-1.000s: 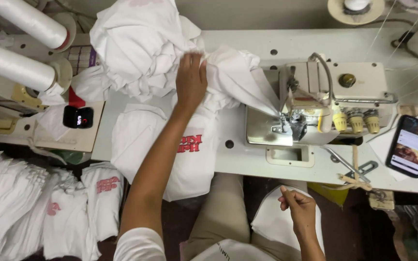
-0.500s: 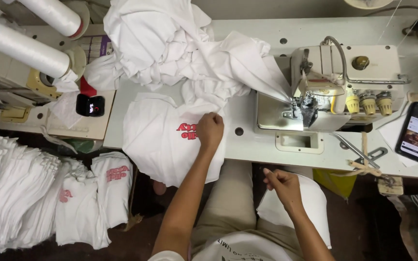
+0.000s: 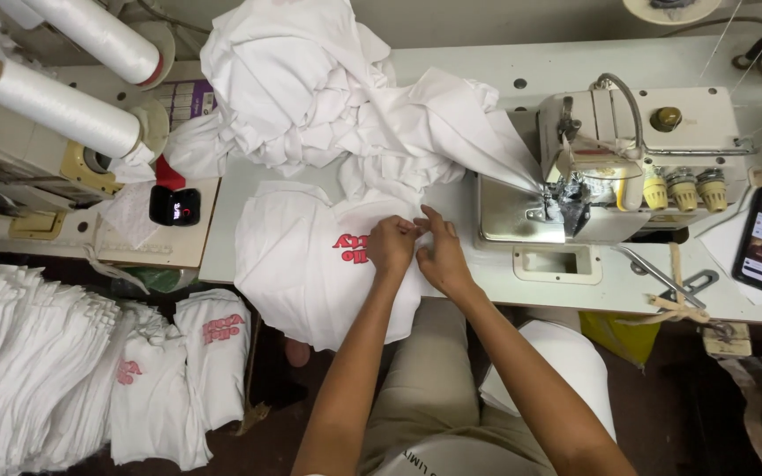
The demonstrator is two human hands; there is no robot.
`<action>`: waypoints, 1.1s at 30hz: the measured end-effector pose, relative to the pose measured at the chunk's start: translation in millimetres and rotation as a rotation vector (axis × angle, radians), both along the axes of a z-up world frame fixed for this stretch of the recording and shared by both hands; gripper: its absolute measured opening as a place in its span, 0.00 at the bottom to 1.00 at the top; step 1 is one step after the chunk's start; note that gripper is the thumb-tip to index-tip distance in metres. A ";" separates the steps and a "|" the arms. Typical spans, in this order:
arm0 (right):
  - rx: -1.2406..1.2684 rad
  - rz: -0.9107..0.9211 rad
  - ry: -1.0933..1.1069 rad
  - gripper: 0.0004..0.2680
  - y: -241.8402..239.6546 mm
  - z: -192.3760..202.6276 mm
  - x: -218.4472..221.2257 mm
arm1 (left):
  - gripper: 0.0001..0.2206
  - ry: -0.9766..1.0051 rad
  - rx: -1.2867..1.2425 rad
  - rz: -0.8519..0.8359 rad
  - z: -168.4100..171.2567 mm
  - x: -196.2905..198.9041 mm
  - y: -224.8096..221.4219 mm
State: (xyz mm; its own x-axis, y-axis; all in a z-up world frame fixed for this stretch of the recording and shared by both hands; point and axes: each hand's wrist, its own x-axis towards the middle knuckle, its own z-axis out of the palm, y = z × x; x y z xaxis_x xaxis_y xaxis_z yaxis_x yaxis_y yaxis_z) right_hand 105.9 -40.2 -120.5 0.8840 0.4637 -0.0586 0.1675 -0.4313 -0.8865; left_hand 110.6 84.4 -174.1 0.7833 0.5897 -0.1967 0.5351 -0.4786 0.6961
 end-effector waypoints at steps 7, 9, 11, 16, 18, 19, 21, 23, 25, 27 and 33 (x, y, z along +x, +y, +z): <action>-0.320 0.030 -0.279 0.36 10.9 -70.6 -23.4 | 0.08 -0.446 -0.417 0.196 -25.3 -67.4 12.6; -0.510 0.002 -0.619 0.25 18.2 -78.3 -52.0 | 0.12 -0.694 -0.846 0.707 -0.6 -117.5 23.0; -0.332 0.066 -0.660 0.14 23.4 -95.1 -81.0 | 0.07 -0.794 -0.807 0.726 25.6 -132.8 31.7; 0.411 0.085 -0.200 0.05 16.0 -39.3 -128.5 | 0.04 -1.109 -0.675 0.360 85.2 -104.7 22.3; 0.644 -0.081 0.203 0.02 -0.3 -47.3 -117.0 | 0.05 -0.979 -0.295 0.029 129.1 -73.6 -4.2; 0.641 -0.095 0.190 0.02 -22.4 -32.4 -106.0 | 0.05 -0.984 -0.308 0.015 134.3 -58.8 -16.6; 0.577 -0.130 0.225 0.06 -66.8 -2.3 -89.2 | 0.06 -0.940 -0.148 -0.236 143.4 -32.0 -41.7; 0.527 -0.203 0.253 0.06 -109.1 -41.6 -83.4 | 0.07 -0.928 -0.165 -0.340 125.3 -13.2 -75.7; 0.481 -0.272 0.299 0.07 -140.2 -55.3 -84.4 | 0.08 -0.901 -0.176 -0.438 90.2 1.1 -100.1; 0.443 -0.498 0.488 0.08 -165.8 -45.5 -86.3 | 0.08 -0.819 0.083 -0.695 35.5 13.9 -119.6; 0.283 -0.656 0.425 0.14 -210.8 -58.2 -80.0 | 0.18 -0.697 0.413 -0.667 28.5 26.6 -143.4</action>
State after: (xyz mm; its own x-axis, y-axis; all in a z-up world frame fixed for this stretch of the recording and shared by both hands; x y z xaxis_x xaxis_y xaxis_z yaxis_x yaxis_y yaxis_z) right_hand 25.9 -251.0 -178.8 0.9089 -0.0906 -0.4071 -0.4139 -0.0763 -0.9071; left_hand 137.3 -59.0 -145.6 0.8366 -0.0845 0.5412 -0.3812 -0.7993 0.4645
